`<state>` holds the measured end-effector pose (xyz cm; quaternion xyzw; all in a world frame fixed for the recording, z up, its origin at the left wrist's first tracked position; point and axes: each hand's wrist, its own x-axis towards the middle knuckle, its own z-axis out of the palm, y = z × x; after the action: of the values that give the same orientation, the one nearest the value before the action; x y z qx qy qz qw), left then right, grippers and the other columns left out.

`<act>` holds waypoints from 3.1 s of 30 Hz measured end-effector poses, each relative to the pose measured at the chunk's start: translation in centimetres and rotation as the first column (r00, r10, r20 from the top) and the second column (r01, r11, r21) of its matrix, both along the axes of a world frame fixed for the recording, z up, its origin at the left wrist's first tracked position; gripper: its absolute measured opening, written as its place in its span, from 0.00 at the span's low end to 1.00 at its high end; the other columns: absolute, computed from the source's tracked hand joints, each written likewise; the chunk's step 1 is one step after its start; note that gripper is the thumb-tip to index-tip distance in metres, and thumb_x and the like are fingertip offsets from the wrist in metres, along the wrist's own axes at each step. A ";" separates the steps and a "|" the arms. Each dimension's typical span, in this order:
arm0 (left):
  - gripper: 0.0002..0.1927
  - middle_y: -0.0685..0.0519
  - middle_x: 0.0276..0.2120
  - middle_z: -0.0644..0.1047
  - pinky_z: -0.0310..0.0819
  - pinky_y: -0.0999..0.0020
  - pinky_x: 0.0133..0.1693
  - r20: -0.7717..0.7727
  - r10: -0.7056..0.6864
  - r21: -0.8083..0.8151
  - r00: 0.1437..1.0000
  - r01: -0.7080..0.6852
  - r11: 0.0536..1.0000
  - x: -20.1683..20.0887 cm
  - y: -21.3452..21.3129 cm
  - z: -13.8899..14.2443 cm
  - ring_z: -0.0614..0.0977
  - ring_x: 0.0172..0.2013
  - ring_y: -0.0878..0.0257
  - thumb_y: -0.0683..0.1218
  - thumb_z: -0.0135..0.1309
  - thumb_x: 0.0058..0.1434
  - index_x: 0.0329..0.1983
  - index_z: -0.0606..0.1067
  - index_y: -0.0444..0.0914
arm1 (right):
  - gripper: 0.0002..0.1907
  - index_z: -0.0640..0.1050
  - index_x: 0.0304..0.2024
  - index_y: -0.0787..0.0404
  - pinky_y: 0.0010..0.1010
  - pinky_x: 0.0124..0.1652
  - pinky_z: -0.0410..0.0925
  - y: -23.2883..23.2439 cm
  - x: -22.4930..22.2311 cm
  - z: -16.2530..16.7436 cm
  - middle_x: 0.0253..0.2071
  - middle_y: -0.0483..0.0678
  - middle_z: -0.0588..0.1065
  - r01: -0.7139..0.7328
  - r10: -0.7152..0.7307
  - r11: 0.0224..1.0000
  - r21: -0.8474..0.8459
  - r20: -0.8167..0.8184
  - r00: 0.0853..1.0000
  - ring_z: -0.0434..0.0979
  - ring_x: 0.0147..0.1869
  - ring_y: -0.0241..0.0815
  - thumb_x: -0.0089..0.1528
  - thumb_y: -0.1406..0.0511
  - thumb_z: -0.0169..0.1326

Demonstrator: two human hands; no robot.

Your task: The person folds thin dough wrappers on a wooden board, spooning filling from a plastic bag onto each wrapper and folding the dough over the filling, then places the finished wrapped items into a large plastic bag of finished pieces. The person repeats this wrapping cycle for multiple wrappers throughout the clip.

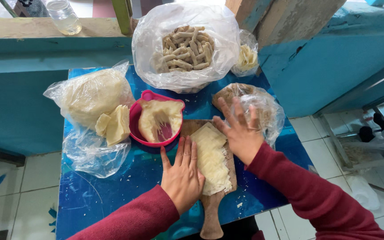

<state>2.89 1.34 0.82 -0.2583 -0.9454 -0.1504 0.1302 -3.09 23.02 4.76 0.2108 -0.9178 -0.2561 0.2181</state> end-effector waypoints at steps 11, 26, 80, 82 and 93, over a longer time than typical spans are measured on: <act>0.43 0.33 0.73 0.51 0.27 0.25 0.64 -0.002 -0.013 0.014 1.000 0.014 1.000 0.2 -0.3 -0.1 0.46 0.74 0.43 0.55 0.44 0.57 0.71 0.54 0.24 | 0.29 0.74 0.65 0.37 0.57 0.66 0.40 -0.2 2.5 0.6 0.79 0.52 0.56 -0.128 0.144 0.947 -0.294 0.034 0.989 0.48 0.79 0.58 0.61 0.63 0.51; 0.42 0.35 0.74 0.48 0.31 0.27 0.64 0.056 -0.040 0.069 0.998 0.036 0.997 0.6 -0.8 -1.1 0.43 0.75 0.45 0.53 0.45 0.58 0.72 0.53 0.26 | 0.41 0.76 0.63 0.36 0.52 0.63 0.41 -0.9 9.6 0.3 0.76 0.54 0.54 -0.082 0.309 0.838 -0.540 0.344 0.887 0.50 0.74 0.63 0.48 0.75 0.49; 0.41 0.36 0.74 0.50 0.32 0.25 0.64 0.038 -0.003 0.039 0.999 0.001 0.999 2.5 -0.9 -1.3 0.45 0.75 0.46 0.54 0.44 0.59 0.72 0.53 0.27 | 0.30 0.79 0.68 0.42 0.43 0.65 0.35 -2.4 15.8 2.9 0.72 0.50 0.67 -0.338 0.347 0.938 0.081 -0.253 0.903 0.56 0.71 0.55 0.64 0.66 0.47; 0.42 0.36 0.74 0.50 0.32 0.25 0.64 0.052 0.003 0.028 0.999 -0.005 1.000 2.5 -1.0 -1.3 0.45 0.75 0.47 0.54 0.44 0.59 0.72 0.53 0.27 | 0.20 0.77 0.51 0.42 0.47 0.66 0.40 -1.6 15.2 3.5 0.69 0.46 0.68 -0.282 0.285 0.908 -0.309 -0.037 0.958 0.58 0.73 0.52 0.59 0.69 0.51; 0.42 0.36 0.73 0.51 0.33 0.26 0.64 0.048 0.014 0.042 0.999 -0.016 0.999 3.0 -0.6 -1.1 0.46 0.74 0.47 0.54 0.46 0.58 0.72 0.53 0.28 | 0.35 0.82 0.55 0.39 0.46 0.61 0.44 -2.2 14.8 1.3 0.75 0.52 0.58 -0.189 0.287 0.864 -0.466 0.146 0.947 0.54 0.74 0.57 0.49 0.74 0.52</act>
<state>5.88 0.71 -0.24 -0.2447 -0.9467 -0.1754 0.1143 11.69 20.86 6.09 0.2933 -0.9364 0.0140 0.1923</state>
